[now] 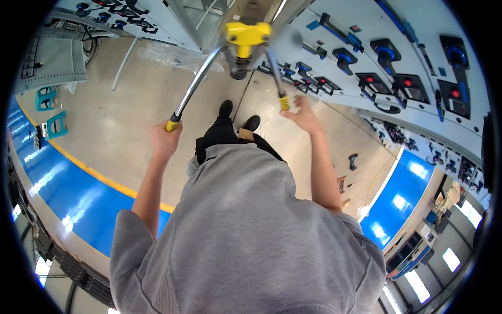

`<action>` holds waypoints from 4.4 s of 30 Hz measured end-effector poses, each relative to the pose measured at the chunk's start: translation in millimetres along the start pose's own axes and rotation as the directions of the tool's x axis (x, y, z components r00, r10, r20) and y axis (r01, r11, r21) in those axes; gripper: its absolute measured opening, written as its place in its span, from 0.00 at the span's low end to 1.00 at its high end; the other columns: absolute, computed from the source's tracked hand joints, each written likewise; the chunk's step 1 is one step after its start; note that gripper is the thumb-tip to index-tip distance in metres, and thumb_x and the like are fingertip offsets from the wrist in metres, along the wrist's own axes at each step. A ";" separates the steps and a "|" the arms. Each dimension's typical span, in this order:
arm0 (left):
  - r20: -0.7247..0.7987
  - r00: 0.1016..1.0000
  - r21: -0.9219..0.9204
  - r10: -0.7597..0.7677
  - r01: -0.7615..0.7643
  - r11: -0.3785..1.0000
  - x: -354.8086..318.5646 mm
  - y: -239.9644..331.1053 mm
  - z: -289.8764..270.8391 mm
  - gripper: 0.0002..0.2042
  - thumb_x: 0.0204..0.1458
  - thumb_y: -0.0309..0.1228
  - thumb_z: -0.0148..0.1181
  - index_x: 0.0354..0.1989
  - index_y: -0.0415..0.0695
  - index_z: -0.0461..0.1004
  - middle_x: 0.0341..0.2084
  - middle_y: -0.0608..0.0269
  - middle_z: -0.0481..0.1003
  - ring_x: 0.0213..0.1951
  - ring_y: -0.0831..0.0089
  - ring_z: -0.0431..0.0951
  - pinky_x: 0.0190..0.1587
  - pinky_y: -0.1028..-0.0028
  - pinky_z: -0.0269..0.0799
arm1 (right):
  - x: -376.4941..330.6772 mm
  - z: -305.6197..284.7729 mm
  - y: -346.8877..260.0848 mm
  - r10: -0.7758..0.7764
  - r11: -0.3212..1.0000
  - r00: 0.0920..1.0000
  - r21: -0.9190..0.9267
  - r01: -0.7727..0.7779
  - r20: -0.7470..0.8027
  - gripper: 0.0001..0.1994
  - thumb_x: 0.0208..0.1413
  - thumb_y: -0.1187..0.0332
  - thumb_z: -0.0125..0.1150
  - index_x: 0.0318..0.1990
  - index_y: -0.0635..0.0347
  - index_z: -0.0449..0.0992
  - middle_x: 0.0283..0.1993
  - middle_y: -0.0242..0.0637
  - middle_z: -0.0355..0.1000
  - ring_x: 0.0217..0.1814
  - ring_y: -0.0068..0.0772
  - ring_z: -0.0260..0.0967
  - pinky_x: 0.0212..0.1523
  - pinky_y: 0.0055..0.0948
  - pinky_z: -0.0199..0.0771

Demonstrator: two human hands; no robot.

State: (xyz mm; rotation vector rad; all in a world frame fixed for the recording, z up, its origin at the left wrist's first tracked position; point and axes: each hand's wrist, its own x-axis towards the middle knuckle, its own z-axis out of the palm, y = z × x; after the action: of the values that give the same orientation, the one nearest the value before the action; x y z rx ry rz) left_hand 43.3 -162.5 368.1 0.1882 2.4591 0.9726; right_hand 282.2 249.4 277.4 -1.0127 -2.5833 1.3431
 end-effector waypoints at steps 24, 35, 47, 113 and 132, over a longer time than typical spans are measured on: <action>0.014 0.852 -0.068 -0.524 0.523 0.849 -62.5 -102.8 69.1 0.15 0.50 0.35 0.66 0.20 0.37 0.73 0.14 0.65 0.70 0.17 0.75 0.68 0.22 0.69 0.61 | -82.0 392.7 159.2 0.560 0.814 0.235 -0.581 0.023 0.794 0.28 0.66 0.54 0.38 0.68 0.53 0.71 0.76 0.47 0.61 0.73 0.54 0.63 0.73 0.48 0.62; 0.038 0.856 0.018 -0.516 0.515 0.857 -60.0 -132.1 56.0 0.17 0.51 0.39 0.66 0.21 0.36 0.75 0.15 0.62 0.73 0.20 0.72 0.73 0.25 0.66 0.68 | -113.9 410.9 161.7 0.532 0.834 0.516 -0.520 -0.184 0.672 0.27 0.67 0.52 0.40 0.68 0.49 0.71 0.76 0.43 0.61 0.75 0.50 0.61 0.73 0.47 0.61; -0.011 0.840 0.015 -0.542 0.542 0.840 -69.9 -137.2 55.0 0.15 0.49 0.35 0.66 0.20 0.35 0.73 0.14 0.65 0.71 0.18 0.75 0.69 0.22 0.69 0.62 | -113.9 434.4 159.1 0.538 0.833 0.598 -0.481 -0.272 0.594 0.28 0.66 0.50 0.42 0.70 0.47 0.69 0.76 0.39 0.61 0.77 0.45 0.59 0.74 0.45 0.59; 0.512 0.844 0.199 0.157 -0.295 0.935 -3.1 49.7 36.0 0.15 0.55 0.37 0.68 0.33 0.33 0.80 0.21 0.44 0.77 0.23 0.52 0.78 0.31 0.59 0.71 | 10.3 -126.7 -149.4 0.070 0.667 0.965 0.731 0.143 -0.253 0.15 0.72 0.70 0.51 0.59 0.65 0.77 0.37 0.28 0.71 0.36 0.20 0.66 0.38 0.20 0.69; 0.521 0.840 0.203 0.152 -0.295 0.934 -6.4 62.1 40.6 0.13 0.56 0.37 0.66 0.34 0.36 0.81 0.23 0.40 0.77 0.27 0.44 0.78 0.31 0.56 0.71 | 29.5 -112.2 -163.5 0.165 0.231 0.957 0.952 0.199 -0.240 0.14 0.69 0.70 0.58 0.56 0.69 0.73 0.36 0.38 0.76 0.41 0.38 0.80 0.44 0.36 0.85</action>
State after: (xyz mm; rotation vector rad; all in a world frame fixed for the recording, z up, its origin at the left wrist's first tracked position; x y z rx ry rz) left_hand 65.5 -94.0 386.9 0.7469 2.0973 0.5629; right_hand 211.1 279.9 462.3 -0.7485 -0.9690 2.0845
